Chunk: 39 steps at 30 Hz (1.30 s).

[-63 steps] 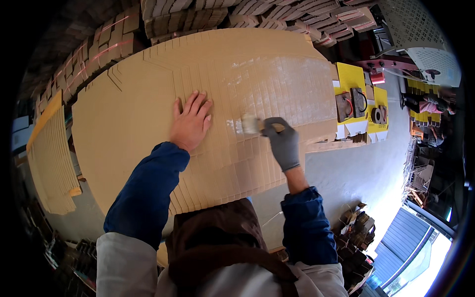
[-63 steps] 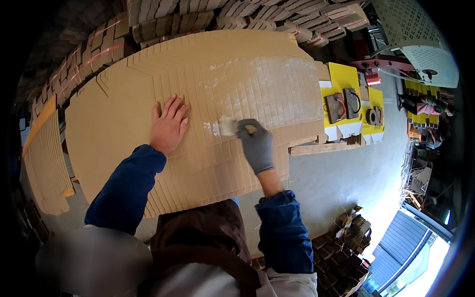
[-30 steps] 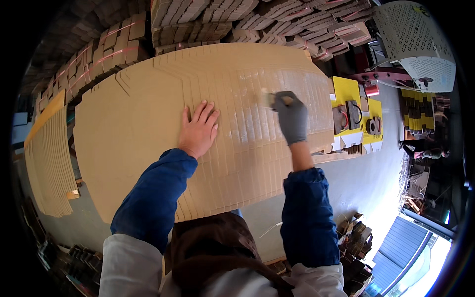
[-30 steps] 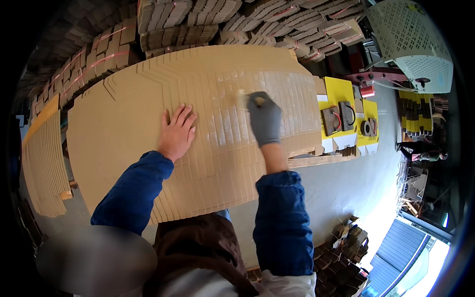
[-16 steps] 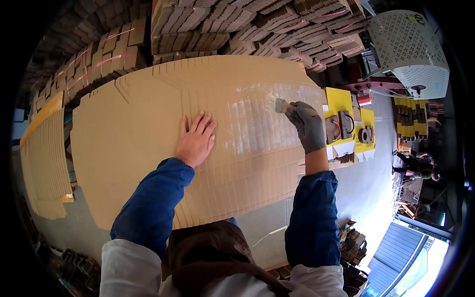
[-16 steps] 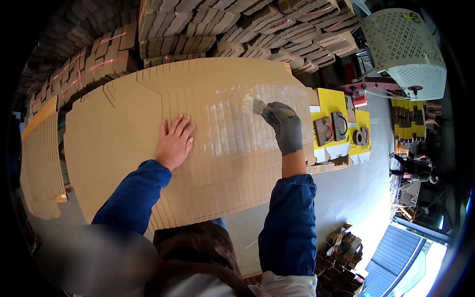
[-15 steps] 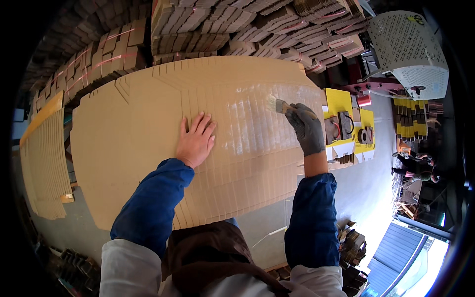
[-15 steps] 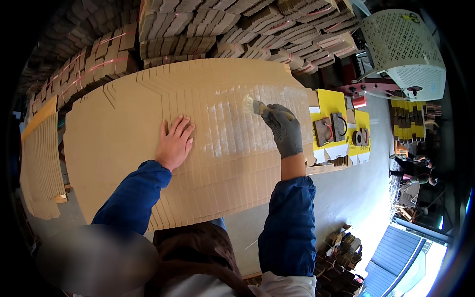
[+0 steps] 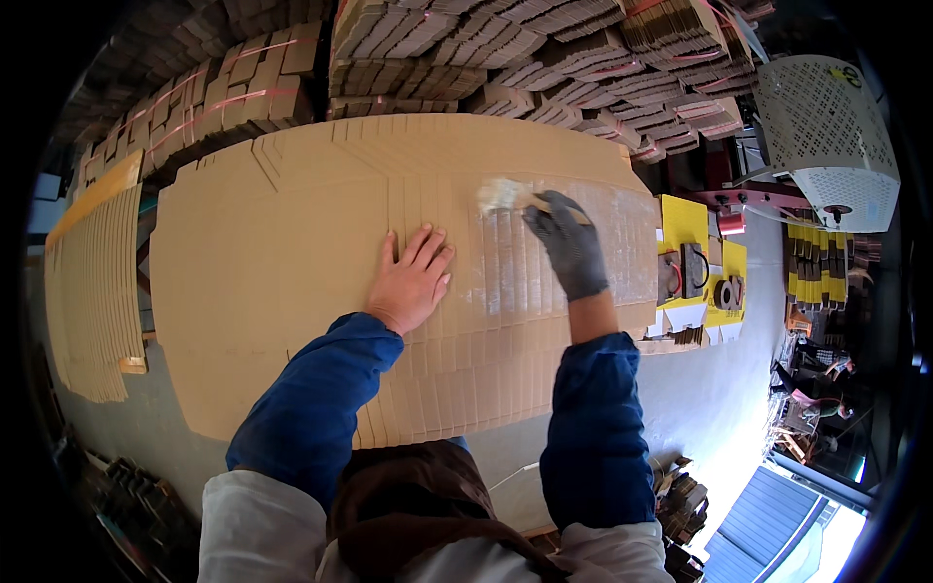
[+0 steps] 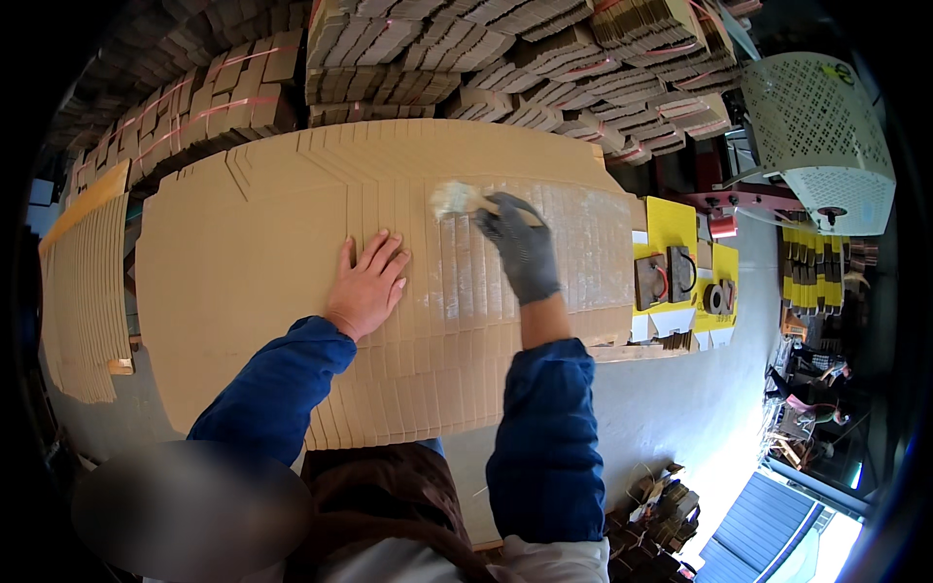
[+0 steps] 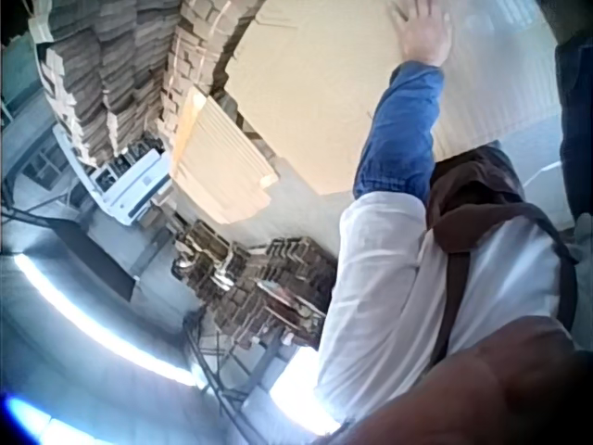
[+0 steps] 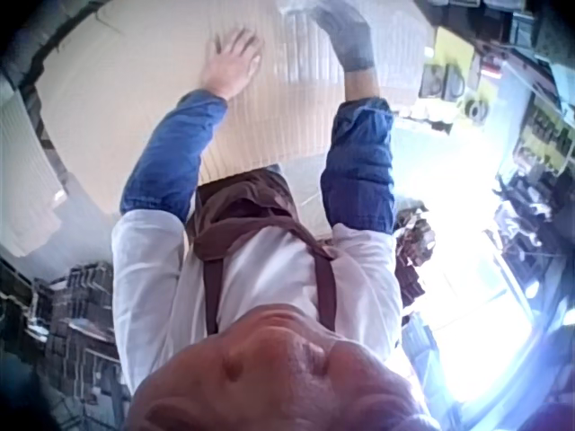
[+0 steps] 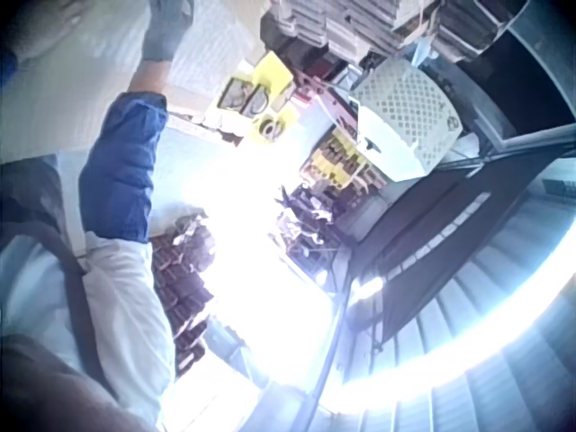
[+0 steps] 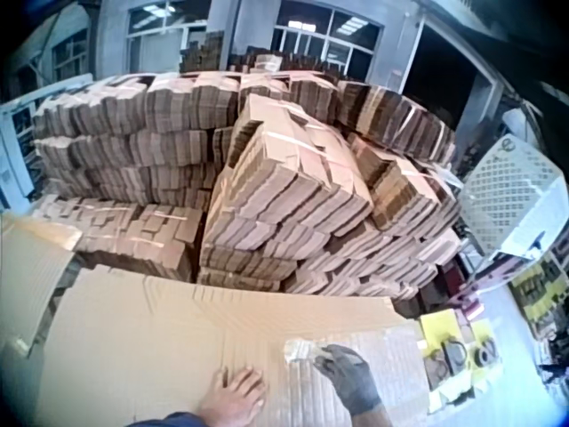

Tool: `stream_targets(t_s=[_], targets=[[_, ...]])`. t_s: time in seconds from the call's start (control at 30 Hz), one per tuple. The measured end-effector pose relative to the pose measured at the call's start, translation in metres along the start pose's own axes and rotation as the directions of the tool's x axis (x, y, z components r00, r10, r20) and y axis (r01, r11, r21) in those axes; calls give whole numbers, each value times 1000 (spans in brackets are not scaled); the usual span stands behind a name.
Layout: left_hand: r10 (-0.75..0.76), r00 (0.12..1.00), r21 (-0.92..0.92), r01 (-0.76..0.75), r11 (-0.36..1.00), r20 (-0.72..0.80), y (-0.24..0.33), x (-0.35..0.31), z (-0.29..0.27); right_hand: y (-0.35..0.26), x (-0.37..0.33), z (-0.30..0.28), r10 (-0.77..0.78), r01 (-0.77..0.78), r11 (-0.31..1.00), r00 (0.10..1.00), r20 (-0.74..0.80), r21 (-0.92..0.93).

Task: The person aligns a large corrugated cardboard sheet on a work surface, then uses a brush to apply a white adhesive in a zigzag pattern across the surface. The person repeatedly dips the brush into a small container to reload adhesive and continues spreading it over the cardboard.

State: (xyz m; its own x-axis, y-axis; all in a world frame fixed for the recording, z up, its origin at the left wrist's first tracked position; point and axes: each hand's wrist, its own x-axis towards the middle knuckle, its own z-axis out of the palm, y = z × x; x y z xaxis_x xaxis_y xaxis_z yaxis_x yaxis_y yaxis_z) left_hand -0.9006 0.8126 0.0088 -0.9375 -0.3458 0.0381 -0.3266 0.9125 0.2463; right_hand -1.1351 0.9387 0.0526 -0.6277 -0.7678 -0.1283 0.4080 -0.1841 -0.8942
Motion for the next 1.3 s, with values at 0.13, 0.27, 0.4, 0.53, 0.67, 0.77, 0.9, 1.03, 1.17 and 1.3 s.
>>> stream_targets(t_s=[0.13, 0.27, 0.4, 0.53, 0.67, 0.77, 0.9, 1.03, 1.17, 1.3], targets=[[8, 1000, -9, -8, 1000, -5, -1, 2, -3, 20, 17, 11, 55, -73, 897, 997, -54, -437], [16, 999, -47, -17, 999, -30, -1, 2, 1, -16, 18, -36, -147, -10, 630, 980, -132, -776], [4, 1000, -69, -3, 998, 11, 4, 5, -2, 3, 9, 51, -118, 100, 751, 993, 16, -653], [3, 1000, -82, -3, 997, -7, 4, 4, 3, -9, 17, -18, -276, -22, 339, 954, -121, -940], [3, 1000, -45, -3, 999, 18, 10, 8, 9, -29, -19, -12, -284, 8, 392, 952, -113, -920], [1, 1000, 14, -1, 1000, 26, 7, 7, 8, -20, -34, -16, -227, -57, 327, 964, -137, -943], [-11, 996, 45, 7, 999, 91, 19, 14, 11, -67, -91, -101, -473, -135, 359, 827, -305, -923], [26, 996, 117, -35, 993, 83, 10, 9, 25, -105, -213, -180, -598, -118, 576, 614, -516, -809], [40, 999, 50, -40, 998, 10, -1, 0, 32, -47, -332, -259, -491, -302, 711, 434, -755, -636], [204, 978, 271, -206, 940, 36, 12, 6, 10, 42, -418, -306, -195, -362, 883, 298, -935, -299]])
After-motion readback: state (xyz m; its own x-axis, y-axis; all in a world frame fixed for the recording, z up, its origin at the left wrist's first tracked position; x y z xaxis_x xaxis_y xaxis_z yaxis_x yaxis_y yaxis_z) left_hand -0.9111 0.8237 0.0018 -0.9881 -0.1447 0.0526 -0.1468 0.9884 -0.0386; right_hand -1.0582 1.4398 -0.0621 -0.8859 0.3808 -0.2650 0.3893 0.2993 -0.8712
